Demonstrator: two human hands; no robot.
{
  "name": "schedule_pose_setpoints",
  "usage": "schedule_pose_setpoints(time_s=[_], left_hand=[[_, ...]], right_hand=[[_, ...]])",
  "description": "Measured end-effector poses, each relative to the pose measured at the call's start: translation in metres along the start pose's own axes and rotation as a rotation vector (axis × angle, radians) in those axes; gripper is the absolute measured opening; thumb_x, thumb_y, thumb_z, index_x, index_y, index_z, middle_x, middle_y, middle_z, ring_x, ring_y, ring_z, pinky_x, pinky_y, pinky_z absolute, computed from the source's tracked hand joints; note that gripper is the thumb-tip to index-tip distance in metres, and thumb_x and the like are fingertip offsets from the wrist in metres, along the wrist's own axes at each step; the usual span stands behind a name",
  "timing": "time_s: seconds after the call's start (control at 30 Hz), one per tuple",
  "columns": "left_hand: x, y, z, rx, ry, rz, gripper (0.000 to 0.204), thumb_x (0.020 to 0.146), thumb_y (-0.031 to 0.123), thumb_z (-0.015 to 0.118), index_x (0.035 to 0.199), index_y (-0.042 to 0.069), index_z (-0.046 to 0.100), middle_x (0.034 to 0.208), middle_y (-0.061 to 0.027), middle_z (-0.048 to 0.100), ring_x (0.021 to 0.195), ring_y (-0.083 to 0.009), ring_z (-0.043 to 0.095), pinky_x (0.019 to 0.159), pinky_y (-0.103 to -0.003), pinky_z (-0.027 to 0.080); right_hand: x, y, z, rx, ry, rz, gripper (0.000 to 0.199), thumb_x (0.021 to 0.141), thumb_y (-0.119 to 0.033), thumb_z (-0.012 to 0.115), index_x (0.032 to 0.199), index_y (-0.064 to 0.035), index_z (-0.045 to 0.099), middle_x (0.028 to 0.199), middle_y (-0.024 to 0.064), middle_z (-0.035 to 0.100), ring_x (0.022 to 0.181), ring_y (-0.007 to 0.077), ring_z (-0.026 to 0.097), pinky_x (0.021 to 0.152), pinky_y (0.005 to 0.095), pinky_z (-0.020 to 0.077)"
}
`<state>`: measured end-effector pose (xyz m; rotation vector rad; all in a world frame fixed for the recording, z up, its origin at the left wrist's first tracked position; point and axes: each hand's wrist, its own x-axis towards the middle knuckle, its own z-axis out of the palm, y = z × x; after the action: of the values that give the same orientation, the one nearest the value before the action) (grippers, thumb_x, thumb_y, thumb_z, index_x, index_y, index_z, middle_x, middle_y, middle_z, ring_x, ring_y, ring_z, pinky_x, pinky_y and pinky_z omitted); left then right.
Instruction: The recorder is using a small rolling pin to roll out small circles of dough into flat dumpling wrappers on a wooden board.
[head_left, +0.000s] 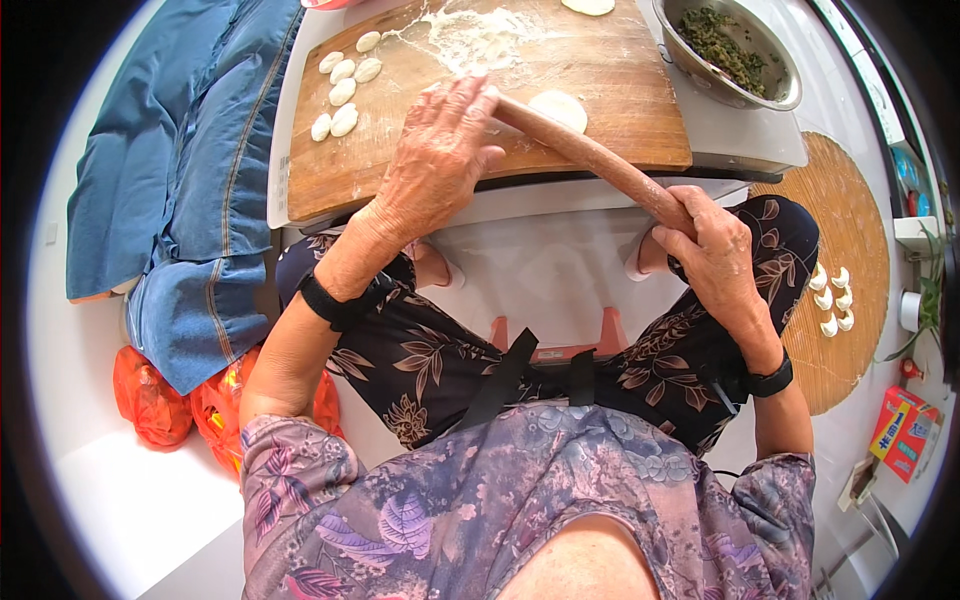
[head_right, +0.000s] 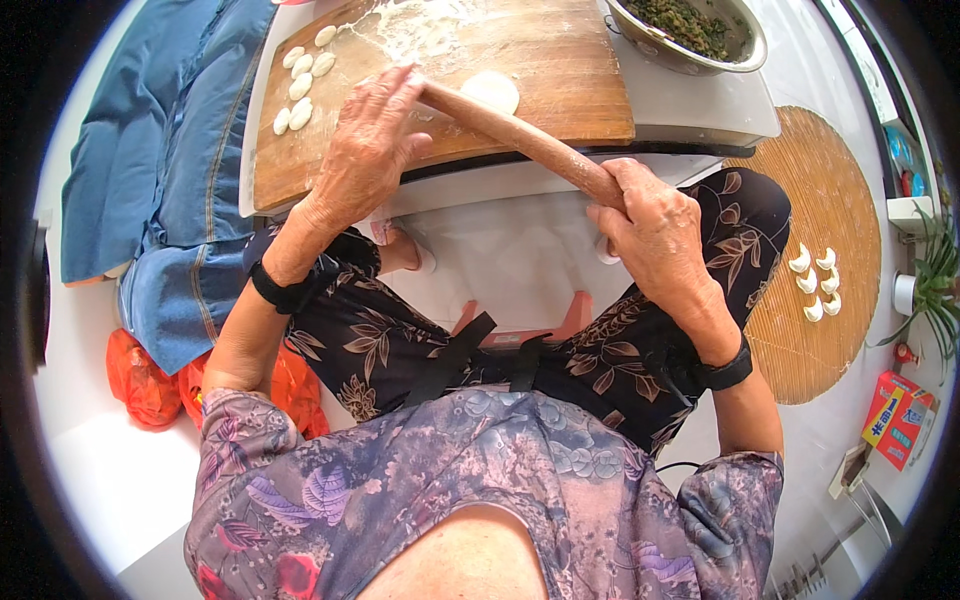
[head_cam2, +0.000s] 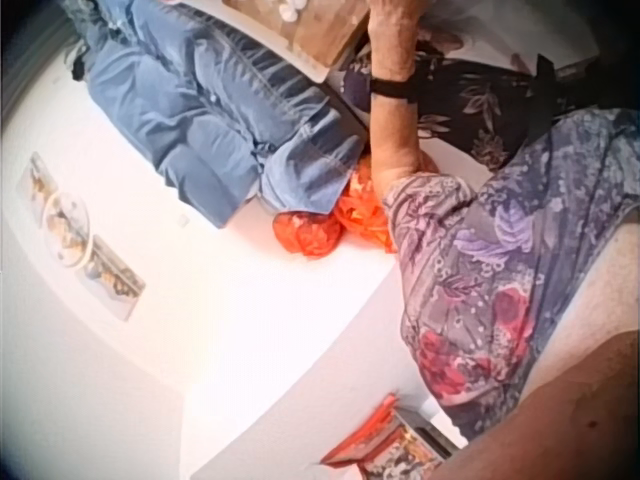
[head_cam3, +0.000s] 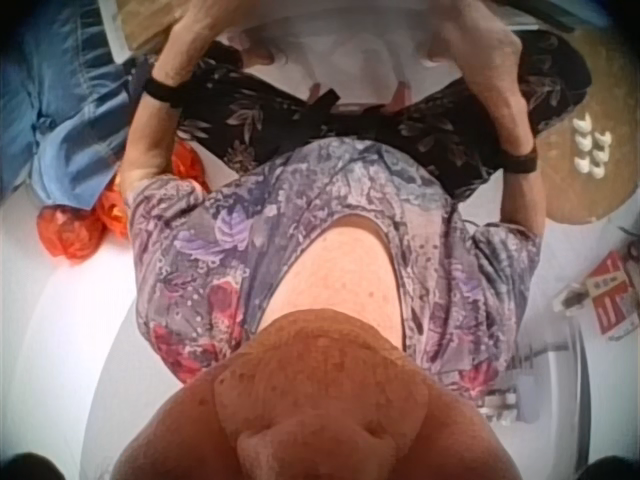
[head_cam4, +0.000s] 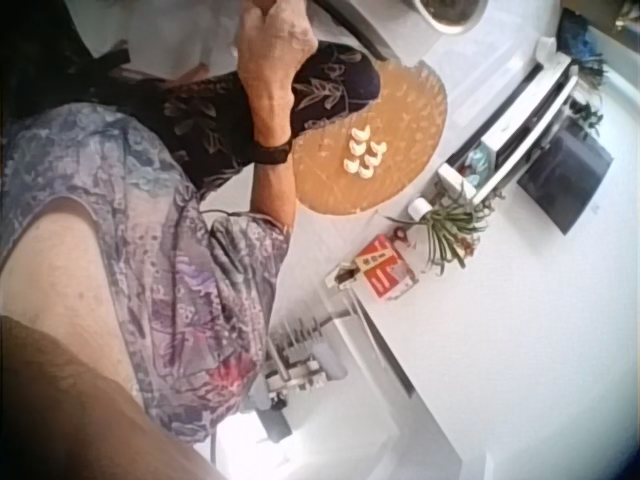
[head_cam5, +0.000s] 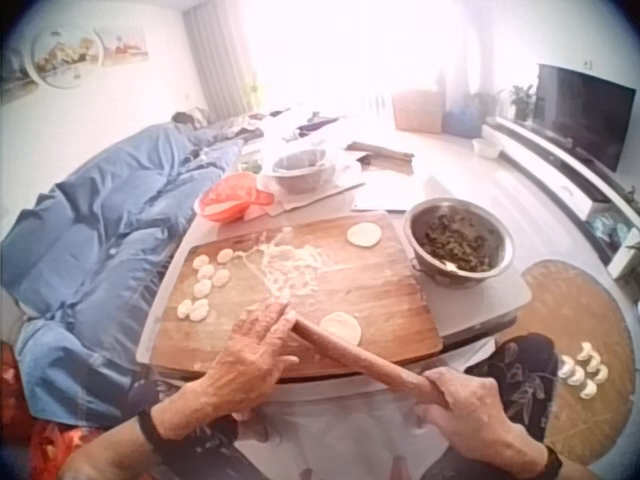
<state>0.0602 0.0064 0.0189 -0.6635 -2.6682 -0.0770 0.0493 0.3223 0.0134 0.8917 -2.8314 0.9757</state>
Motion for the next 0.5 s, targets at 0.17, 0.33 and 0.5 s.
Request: schedule_pose_setpoints(time_s=[0.17,0.33,0.5], left_hand=[[0.011,-0.005,0.009,-0.127,0.216,-0.081,0.033,0.082,0.006,0.068,0.113,-0.002,0.061,0.119,-0.0188,0.059,0.111,-0.0371,0.056,0.094,-0.042,0.046],[0.028,0.001,0.018,-0.334,-0.004,-0.133,0.02,0.084,0.008,0.064,0.103,0.001,0.064,0.106,-0.0176,0.062,0.099,-0.0367,0.059,0.087,-0.041,0.048],[0.038,-0.001,0.028,-0.221,0.071,-0.044,0.009,0.086,0.009,0.062,0.089,0.001,0.064,0.094,-0.0138,0.061,0.09,-0.0335,0.059,0.078,-0.041,0.049]], right_hand=[[-0.001,-0.003,-0.009,0.275,0.06,0.155,0.027,0.079,-0.009,0.066,0.104,0.0003,0.061,0.071,0.0125,0.062,0.061,0.0203,0.062,0.062,0.0307,0.0488],[-0.004,0.005,-0.01,0.341,0.095,0.218,0.029,0.08,-0.013,0.066,0.105,0.0011,0.061,0.07,0.0097,0.06,0.064,0.0168,0.056,0.064,0.0295,0.0463],[-0.005,0.004,-0.012,0.322,0.101,0.248,0.031,0.08,-0.016,0.066,0.106,0.0016,0.061,0.075,0.0117,0.061,0.068,0.0186,0.058,0.067,0.0308,0.0466]])
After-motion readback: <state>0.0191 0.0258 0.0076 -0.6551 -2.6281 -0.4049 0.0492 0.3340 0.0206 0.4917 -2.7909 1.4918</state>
